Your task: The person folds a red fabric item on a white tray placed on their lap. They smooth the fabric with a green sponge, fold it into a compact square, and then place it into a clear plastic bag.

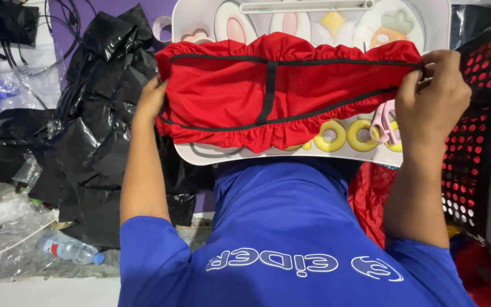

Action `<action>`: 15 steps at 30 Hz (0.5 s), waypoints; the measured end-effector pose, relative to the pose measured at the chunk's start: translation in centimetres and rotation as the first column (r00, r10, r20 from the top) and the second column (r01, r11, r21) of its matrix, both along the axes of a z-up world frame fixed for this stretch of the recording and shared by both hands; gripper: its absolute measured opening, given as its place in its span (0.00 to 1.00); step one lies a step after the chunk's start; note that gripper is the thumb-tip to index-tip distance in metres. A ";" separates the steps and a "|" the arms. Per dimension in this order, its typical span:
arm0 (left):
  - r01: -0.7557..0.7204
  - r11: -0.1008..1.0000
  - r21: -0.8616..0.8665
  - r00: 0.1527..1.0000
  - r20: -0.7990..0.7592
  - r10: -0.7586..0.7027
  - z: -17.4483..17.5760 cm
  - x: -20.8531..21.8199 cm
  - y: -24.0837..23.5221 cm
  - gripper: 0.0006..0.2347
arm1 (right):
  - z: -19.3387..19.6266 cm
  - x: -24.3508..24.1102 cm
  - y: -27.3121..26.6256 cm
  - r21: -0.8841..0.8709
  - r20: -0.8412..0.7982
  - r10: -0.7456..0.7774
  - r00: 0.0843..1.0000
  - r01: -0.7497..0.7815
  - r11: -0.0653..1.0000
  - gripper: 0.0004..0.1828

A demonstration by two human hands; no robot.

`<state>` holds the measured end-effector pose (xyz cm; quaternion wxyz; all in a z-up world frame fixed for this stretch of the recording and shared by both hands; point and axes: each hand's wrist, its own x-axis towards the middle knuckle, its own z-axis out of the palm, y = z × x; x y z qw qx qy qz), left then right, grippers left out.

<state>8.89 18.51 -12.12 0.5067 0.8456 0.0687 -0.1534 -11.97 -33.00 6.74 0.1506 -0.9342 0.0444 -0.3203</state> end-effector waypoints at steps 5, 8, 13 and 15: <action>0.043 0.896 -0.443 0.996 0.092 -0.003 -6.6 3.3 1.8 0.18 | 2.1 -1.2 0.5 0.079 -0.014 0.068 0.998 -0.067 0.995 0.11; -0.082 0.978 0.194 0.960 0.279 0.025 -4.8 3.8 2.5 0.09 | 2.8 -1.8 -0.7 0.067 0.010 0.056 0.998 -0.057 0.996 0.12; -0.159 0.985 -0.065 0.932 0.319 0.172 5.1 3.2 3.6 0.17 | 2.6 -2.7 -2.8 -0.046 0.053 -0.029 0.998 0.031 0.998 0.13; -0.149 0.972 -0.184 0.934 0.297 0.200 8.1 3.0 3.6 0.14 | 2.3 -2.6 -3.6 -0.085 0.046 -0.036 0.998 0.040 0.996 0.12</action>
